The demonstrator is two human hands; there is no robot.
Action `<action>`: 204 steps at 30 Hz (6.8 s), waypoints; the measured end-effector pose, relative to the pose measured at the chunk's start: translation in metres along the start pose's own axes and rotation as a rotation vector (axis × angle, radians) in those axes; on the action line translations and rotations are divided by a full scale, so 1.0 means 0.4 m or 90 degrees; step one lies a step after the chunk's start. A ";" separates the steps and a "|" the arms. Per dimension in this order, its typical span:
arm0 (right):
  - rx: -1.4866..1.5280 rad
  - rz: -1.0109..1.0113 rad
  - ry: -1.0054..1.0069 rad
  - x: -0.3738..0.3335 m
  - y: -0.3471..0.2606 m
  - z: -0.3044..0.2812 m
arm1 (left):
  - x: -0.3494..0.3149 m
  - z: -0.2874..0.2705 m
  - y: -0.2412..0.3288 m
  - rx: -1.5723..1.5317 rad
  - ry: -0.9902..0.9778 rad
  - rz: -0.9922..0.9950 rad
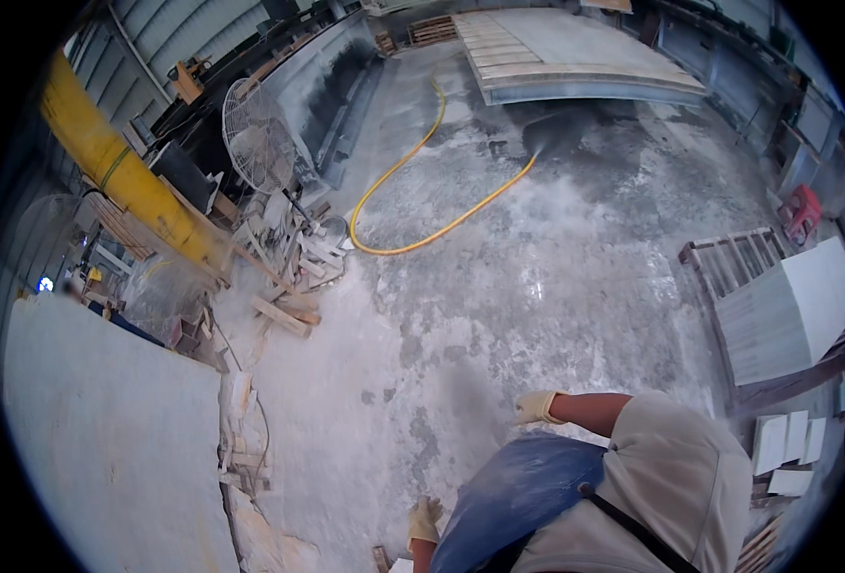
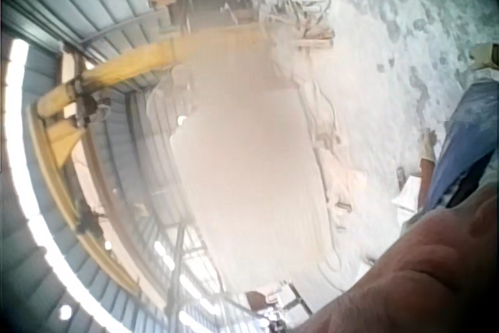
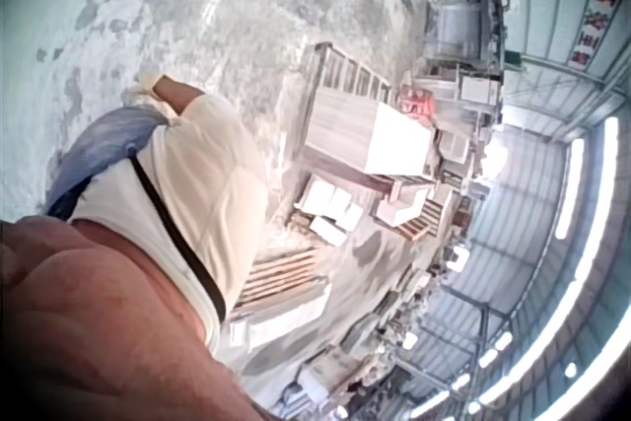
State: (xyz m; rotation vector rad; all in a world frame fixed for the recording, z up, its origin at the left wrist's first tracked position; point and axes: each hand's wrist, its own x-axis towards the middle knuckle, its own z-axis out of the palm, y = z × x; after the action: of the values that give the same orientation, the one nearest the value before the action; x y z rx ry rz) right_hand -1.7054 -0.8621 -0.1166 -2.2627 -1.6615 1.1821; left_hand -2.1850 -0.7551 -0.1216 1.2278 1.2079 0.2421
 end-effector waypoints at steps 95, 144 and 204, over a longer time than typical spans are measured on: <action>0.442 0.487 0.277 2.927 2.301 -3.898 | 4.892 1.793 3.359 0.241 -0.355 -0.186; 0.143 0.510 0.678 4.612 3.859 -6.655 | 7.264 3.169 5.729 0.293 -0.295 0.053; 0.046 0.934 0.271 4.855 3.977 -7.104 | 7.753 4.909 6.658 0.342 -0.877 -0.011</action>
State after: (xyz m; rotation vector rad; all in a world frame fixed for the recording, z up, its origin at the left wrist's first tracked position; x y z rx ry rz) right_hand 1.5098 1.1398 0.0572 -3.2454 0.4073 0.6228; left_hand 1.8283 1.3541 -0.0200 1.3913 0.0393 -0.8867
